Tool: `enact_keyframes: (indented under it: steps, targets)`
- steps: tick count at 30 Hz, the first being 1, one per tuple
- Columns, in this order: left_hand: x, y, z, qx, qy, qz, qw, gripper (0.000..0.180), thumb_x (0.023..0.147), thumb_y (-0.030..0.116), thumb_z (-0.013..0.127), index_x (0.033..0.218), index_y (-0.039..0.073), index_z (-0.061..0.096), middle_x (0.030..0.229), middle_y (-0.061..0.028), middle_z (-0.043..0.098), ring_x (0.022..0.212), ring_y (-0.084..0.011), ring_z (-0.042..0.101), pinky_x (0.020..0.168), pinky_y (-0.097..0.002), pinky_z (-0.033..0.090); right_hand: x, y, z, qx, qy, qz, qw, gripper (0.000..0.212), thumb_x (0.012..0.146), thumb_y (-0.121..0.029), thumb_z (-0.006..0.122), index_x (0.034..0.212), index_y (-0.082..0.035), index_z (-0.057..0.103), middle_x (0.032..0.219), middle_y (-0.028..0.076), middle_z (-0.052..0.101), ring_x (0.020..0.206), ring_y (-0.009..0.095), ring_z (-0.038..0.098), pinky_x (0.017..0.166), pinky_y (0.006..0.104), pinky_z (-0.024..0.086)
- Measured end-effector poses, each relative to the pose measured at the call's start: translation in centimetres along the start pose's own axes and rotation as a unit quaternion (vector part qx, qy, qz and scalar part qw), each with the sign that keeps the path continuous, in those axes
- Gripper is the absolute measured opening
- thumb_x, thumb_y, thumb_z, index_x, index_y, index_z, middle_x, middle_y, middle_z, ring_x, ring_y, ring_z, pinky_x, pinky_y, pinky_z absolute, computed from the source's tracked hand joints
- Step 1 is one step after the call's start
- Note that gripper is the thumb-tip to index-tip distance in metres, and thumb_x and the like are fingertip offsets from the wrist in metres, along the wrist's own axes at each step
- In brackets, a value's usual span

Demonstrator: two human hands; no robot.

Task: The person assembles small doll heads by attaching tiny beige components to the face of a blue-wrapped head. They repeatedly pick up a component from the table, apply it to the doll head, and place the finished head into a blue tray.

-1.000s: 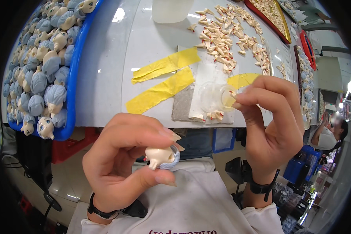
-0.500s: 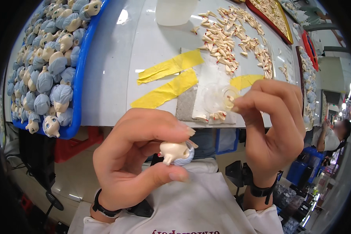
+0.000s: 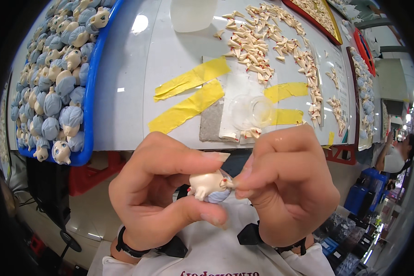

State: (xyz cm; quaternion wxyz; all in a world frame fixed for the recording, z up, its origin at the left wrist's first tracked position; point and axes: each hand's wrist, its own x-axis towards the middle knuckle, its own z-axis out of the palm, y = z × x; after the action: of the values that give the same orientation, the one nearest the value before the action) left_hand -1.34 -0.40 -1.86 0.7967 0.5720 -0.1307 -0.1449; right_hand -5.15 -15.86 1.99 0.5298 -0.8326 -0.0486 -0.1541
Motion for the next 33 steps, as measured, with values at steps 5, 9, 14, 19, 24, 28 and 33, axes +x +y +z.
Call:
enact_keyframes:
  steps: [5, 9, 14, 19, 24, 28, 33]
  targets:
    - [-0.4, 0.0, -0.3, 0.031, -0.002, -0.006, 0.999, 0.054, 0.062, 0.035, 0.078, 0.095, -0.001, 0.055, 0.083, -0.0070, 0.055, 0.071, -0.0107, 0.052, 0.064, -0.0199, 0.041, 0.2, 0.2, 0.3, -0.043, 0.017, -0.040, 0.998, 0.017, 0.062, 0.006, 0.069, 0.074, -0.004, 0.061, 0.074, 0.008, 0.053, 0.065, 0.013, 0.050, 0.057, 0.0204, 0.038]
    - [-0.4, 0.2, 0.0, 0.040, 0.002, 0.001, 0.999, 0.054, 0.063, 0.034, 0.078, 0.096, -0.001, 0.055, 0.084, -0.0070, 0.055, 0.072, -0.0107, 0.052, 0.064, -0.0205, 0.041, 0.3, 0.4, 0.2, -0.061, 0.031, -0.065, 0.996, 0.021, 0.058, 0.007, 0.069, 0.073, -0.005, 0.062, 0.072, 0.008, 0.054, 0.064, 0.014, 0.050, 0.056, 0.0210, 0.038]
    - [-0.2, 0.2, -0.1, 0.118, -0.012, 0.072, 0.990, 0.049, 0.061, 0.026, 0.078, 0.096, -0.001, 0.057, 0.085, -0.0088, 0.056, 0.073, -0.0131, 0.052, 0.064, -0.0215, 0.041, 0.4, 0.6, -0.5, -0.065, 0.000, -0.071, 0.995, 0.021, 0.060, 0.002, 0.072, 0.078, -0.005, 0.063, 0.083, 0.009, 0.056, 0.067, 0.015, 0.053, 0.063, 0.0251, 0.041]
    - [0.4, 0.5, 0.4, 0.280, -0.027, 0.230, 0.932, 0.037, 0.057, 0.010, 0.078, 0.090, 0.007, 0.062, 0.086, -0.0090, 0.058, 0.075, -0.0207, 0.053, 0.063, -0.0263, 0.042, -0.5, -0.6, -1.1, 0.194, -0.029, 0.136, 0.971, 0.044, 0.068, -0.010, 0.074, 0.107, 0.000, 0.054, 0.097, 0.011, 0.056, 0.075, 0.018, 0.058, 0.073, 0.0266, 0.046]
    - [0.8, 1.1, 2.1, 0.408, -0.086, 0.291, 0.861, 0.019, 0.074, 0.013, 0.067, 0.091, 0.009, 0.061, 0.093, -0.0096, 0.057, 0.085, -0.0243, 0.052, 0.073, -0.0309, 0.043, -0.3, -0.2, -4.6, 0.111, -0.097, 0.157, 0.977, 0.034, 0.071, -0.002, 0.066, 0.103, 0.001, 0.058, 0.100, 0.013, 0.058, 0.087, 0.016, 0.057, 0.076, 0.0260, 0.045]
    - [0.2, 3.8, -2.1, 0.516, 0.012, 0.280, 0.809, 0.029, 0.078, 0.008, 0.063, 0.102, -0.003, 0.050, 0.110, -0.0166, 0.049, 0.102, -0.0291, 0.047, 0.087, -0.0385, 0.038, -0.4, 3.8, -16.6, -0.169, 0.178, 0.203, 0.948, 0.021, 0.078, -0.007, 0.054, 0.098, -0.004, 0.059, 0.084, 0.003, 0.056, 0.069, 0.007, 0.051, 0.055, 0.0202, 0.042]
    - [1.1, 4.8, -5.1, 0.572, 0.076, 0.237, 0.782, 0.023, 0.082, -0.001, 0.050, 0.105, -0.004, 0.050, 0.119, -0.0163, 0.045, 0.105, -0.0236, 0.046, 0.090, -0.0329, 0.036, -5.5, 8.9, -29.4, -0.531, 0.051, 0.275, 0.800, 0.021, 0.070, 0.002, 0.048, 0.088, -0.003, 0.058, 0.090, 0.013, 0.055, 0.087, 0.030, 0.053, 0.078, 0.0329, 0.042]
